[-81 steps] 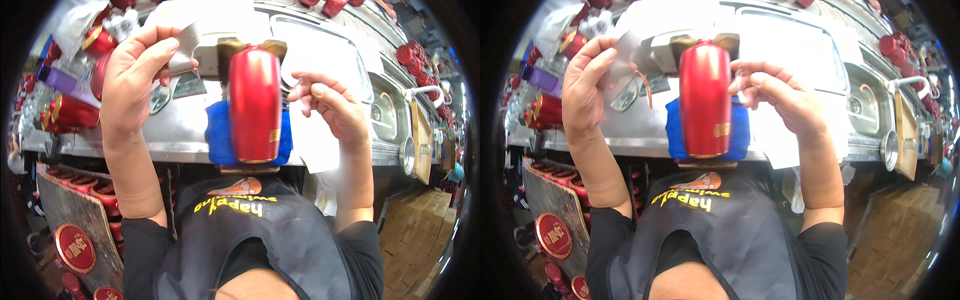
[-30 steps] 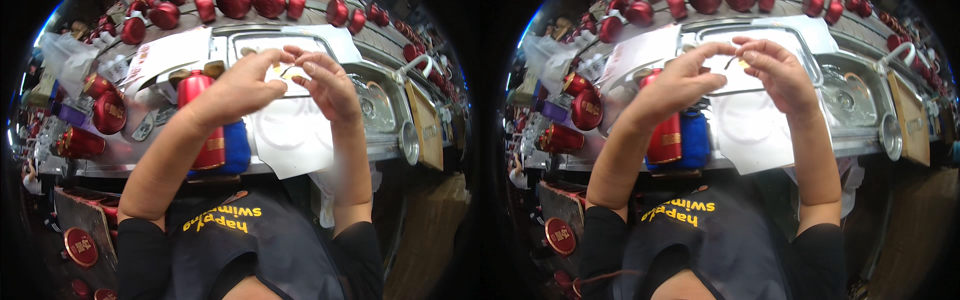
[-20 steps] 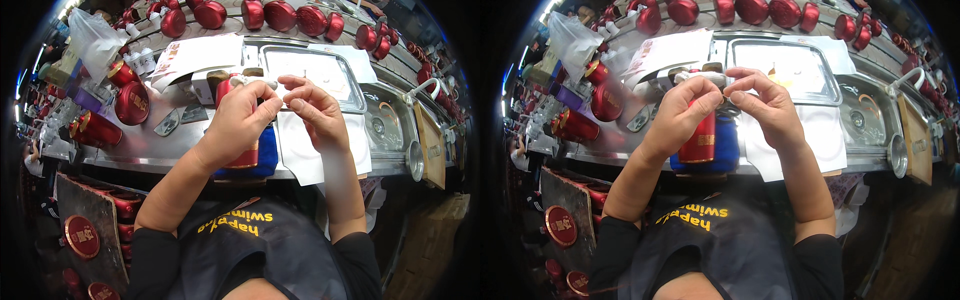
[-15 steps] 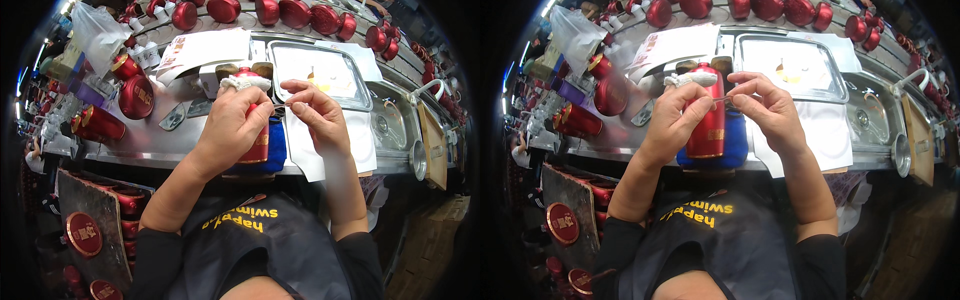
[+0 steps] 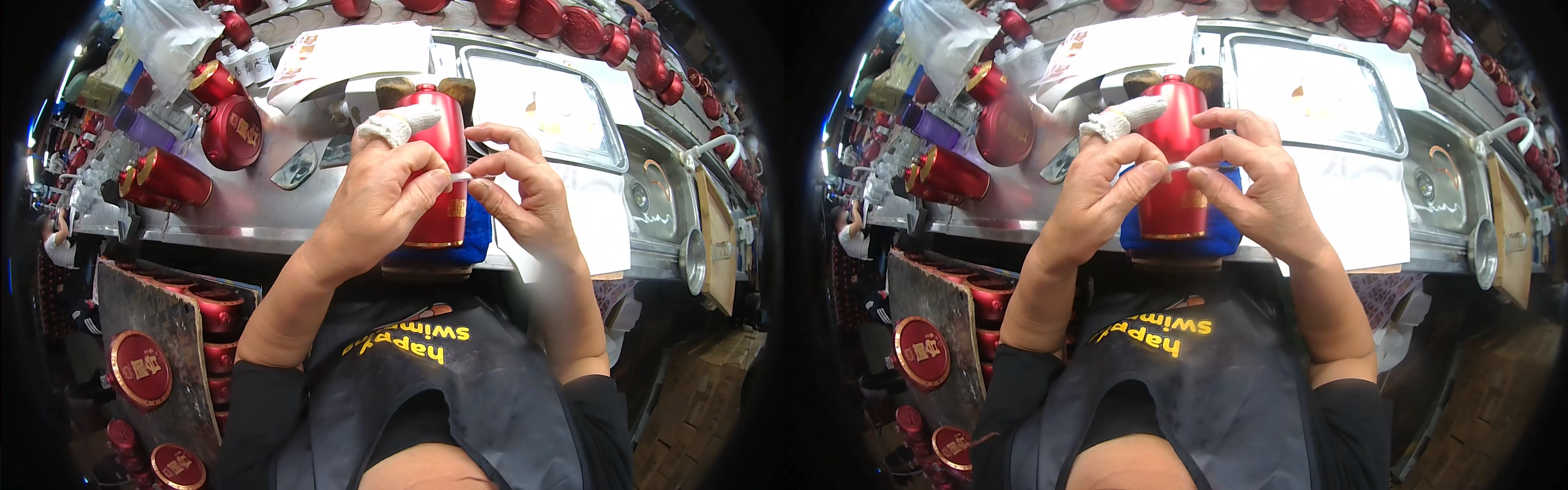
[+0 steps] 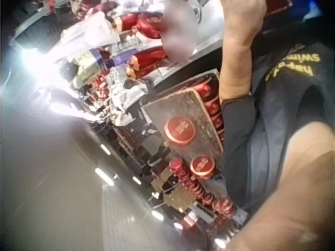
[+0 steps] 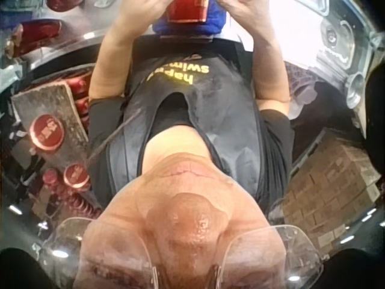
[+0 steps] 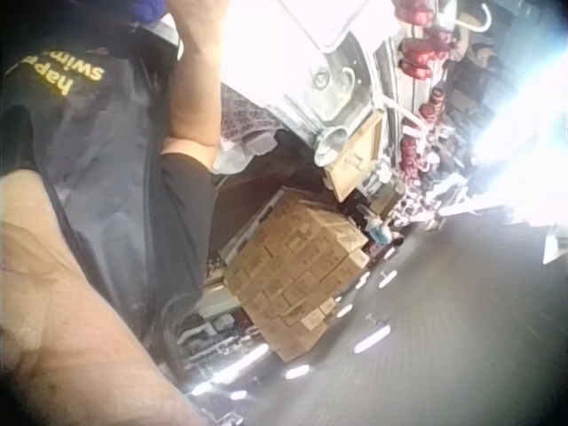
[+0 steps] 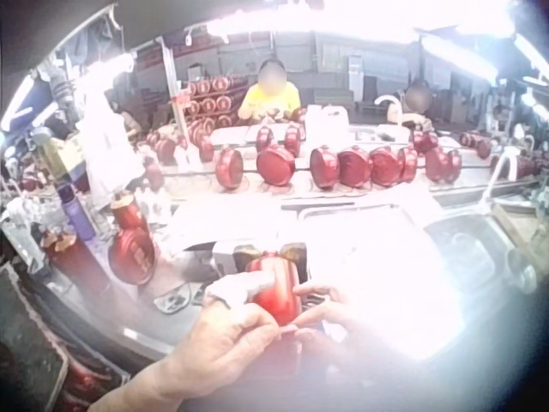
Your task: The person applies gold labels to red cylindrical containers on a stainless steel workbench. They peel backing from each label, align and smooth it onto the container, and trim excess with scissors. The person handles multiple containers one at a time, placing finished units aside.
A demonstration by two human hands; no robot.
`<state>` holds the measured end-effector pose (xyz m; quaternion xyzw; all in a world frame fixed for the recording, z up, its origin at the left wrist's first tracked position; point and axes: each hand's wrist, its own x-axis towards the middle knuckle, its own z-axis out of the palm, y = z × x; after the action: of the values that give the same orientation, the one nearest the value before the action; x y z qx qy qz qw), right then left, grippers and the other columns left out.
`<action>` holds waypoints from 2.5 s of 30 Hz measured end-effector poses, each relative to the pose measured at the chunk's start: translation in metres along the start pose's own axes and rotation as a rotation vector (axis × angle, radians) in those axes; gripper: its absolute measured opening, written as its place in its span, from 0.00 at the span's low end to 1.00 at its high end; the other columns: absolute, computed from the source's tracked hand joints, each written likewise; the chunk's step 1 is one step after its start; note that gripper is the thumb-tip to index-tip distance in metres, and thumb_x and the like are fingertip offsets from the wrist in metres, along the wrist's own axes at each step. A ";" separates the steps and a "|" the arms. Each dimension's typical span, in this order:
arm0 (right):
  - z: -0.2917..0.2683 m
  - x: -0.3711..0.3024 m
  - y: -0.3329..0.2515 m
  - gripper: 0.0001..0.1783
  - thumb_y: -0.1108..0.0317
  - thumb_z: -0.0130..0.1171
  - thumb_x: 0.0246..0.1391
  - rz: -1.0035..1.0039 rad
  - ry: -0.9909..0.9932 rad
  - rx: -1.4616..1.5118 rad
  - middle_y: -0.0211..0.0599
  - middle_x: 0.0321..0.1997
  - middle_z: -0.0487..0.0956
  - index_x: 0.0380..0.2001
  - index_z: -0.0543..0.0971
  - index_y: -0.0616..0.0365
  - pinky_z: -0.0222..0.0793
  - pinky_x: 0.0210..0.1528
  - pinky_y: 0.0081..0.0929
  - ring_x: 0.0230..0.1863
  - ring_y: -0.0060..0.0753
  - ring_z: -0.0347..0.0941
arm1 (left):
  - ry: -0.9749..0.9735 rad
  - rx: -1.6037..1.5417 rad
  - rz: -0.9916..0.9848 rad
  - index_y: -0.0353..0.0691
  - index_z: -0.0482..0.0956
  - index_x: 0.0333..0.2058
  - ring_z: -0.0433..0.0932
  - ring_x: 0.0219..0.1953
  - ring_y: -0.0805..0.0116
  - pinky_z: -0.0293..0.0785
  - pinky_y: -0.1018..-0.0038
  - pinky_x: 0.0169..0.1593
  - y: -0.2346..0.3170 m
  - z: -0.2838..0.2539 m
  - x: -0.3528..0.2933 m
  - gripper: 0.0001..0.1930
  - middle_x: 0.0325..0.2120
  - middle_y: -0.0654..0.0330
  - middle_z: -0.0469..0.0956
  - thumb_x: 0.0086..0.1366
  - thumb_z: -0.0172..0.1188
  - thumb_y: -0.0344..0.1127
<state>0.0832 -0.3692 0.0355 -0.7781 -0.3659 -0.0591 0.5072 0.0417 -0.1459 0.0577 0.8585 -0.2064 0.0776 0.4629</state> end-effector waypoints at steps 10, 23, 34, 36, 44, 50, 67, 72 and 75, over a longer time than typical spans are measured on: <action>-0.007 -0.011 -0.011 0.08 0.69 0.61 0.63 0.084 0.204 -0.176 0.39 0.45 0.79 0.38 0.82 0.64 0.70 0.49 0.28 0.46 0.31 0.75 | 0.188 0.354 0.161 0.37 0.80 0.32 0.65 0.60 0.41 0.56 0.54 0.63 0.004 0.006 -0.006 0.06 0.44 0.42 0.77 0.64 0.60 0.33; 0.019 -0.026 -0.012 0.11 0.69 0.60 0.65 0.418 0.058 0.833 0.33 0.42 0.83 0.46 0.81 0.65 0.73 0.48 0.19 0.43 0.19 0.77 | 0.467 0.955 0.461 0.47 0.82 0.32 0.66 0.64 0.55 0.52 0.45 0.64 0.005 0.056 -0.026 0.04 0.50 0.58 0.81 0.60 0.60 0.36; 0.004 -0.024 -0.008 0.07 0.71 0.59 0.64 0.381 -0.026 0.638 0.29 0.35 0.82 0.39 0.81 0.65 0.73 0.42 0.17 0.37 0.15 0.76 | 0.211 0.306 0.162 0.39 0.83 0.42 0.66 0.62 0.40 0.55 0.54 0.67 0.019 0.018 -0.015 0.11 0.52 0.45 0.78 0.69 0.59 0.39; 0.000 -0.023 -0.011 0.06 0.74 0.60 0.63 0.400 -0.121 0.523 0.28 0.36 0.80 0.41 0.80 0.64 0.71 0.42 0.17 0.38 0.14 0.74 | 0.145 0.281 0.202 0.39 0.82 0.40 0.66 0.62 0.39 0.56 0.53 0.66 0.019 0.021 -0.009 0.09 0.51 0.45 0.78 0.66 0.61 0.37; -0.001 -0.029 -0.012 0.08 0.72 0.63 0.62 0.363 -0.141 0.521 0.26 0.35 0.79 0.41 0.80 0.65 0.68 0.39 0.14 0.36 0.13 0.71 | 0.227 0.276 0.202 0.41 0.79 0.32 0.65 0.60 0.39 0.53 0.51 0.64 0.009 0.039 -0.011 0.05 0.43 0.49 0.78 0.59 0.64 0.33; 0.005 -0.037 -0.009 0.07 0.71 0.64 0.62 0.456 -0.133 0.490 0.25 0.34 0.78 0.39 0.80 0.64 0.66 0.39 0.14 0.36 0.13 0.70 | 0.214 0.244 0.141 0.40 0.79 0.32 0.68 0.56 0.44 0.56 0.56 0.64 -0.003 0.037 -0.035 0.04 0.42 0.50 0.78 0.60 0.62 0.32; 0.019 -0.062 -0.008 0.06 0.70 0.63 0.64 0.630 -0.050 0.650 0.21 0.33 0.77 0.39 0.80 0.61 0.66 0.40 0.12 0.35 0.10 0.69 | 0.301 0.353 0.253 0.50 0.80 0.48 0.69 0.56 0.48 0.57 0.53 0.63 -0.055 0.045 -0.074 0.25 0.54 0.52 0.74 0.48 0.71 0.34; 0.014 -0.065 -0.003 0.07 0.70 0.64 0.63 0.596 -0.027 0.709 0.24 0.37 0.80 0.40 0.81 0.62 0.67 0.43 0.13 0.38 0.11 0.71 | 0.269 0.456 0.469 0.54 0.84 0.40 0.71 0.52 0.58 0.68 0.63 0.56 -0.051 0.049 -0.072 0.16 0.52 0.60 0.76 0.50 0.66 0.32; 0.015 -0.065 -0.003 0.07 0.70 0.64 0.63 0.597 -0.016 0.698 0.23 0.36 0.79 0.40 0.81 0.62 0.67 0.43 0.13 0.38 0.12 0.71 | 0.254 0.419 0.515 0.52 0.85 0.40 0.73 0.51 0.55 0.71 0.62 0.54 -0.052 0.049 -0.071 0.17 0.50 0.57 0.77 0.49 0.68 0.29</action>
<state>0.0300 -0.3892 -0.0001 -0.6324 -0.1275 0.2226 0.7309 -0.0034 -0.1408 -0.0320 0.8383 -0.3365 0.3384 0.2638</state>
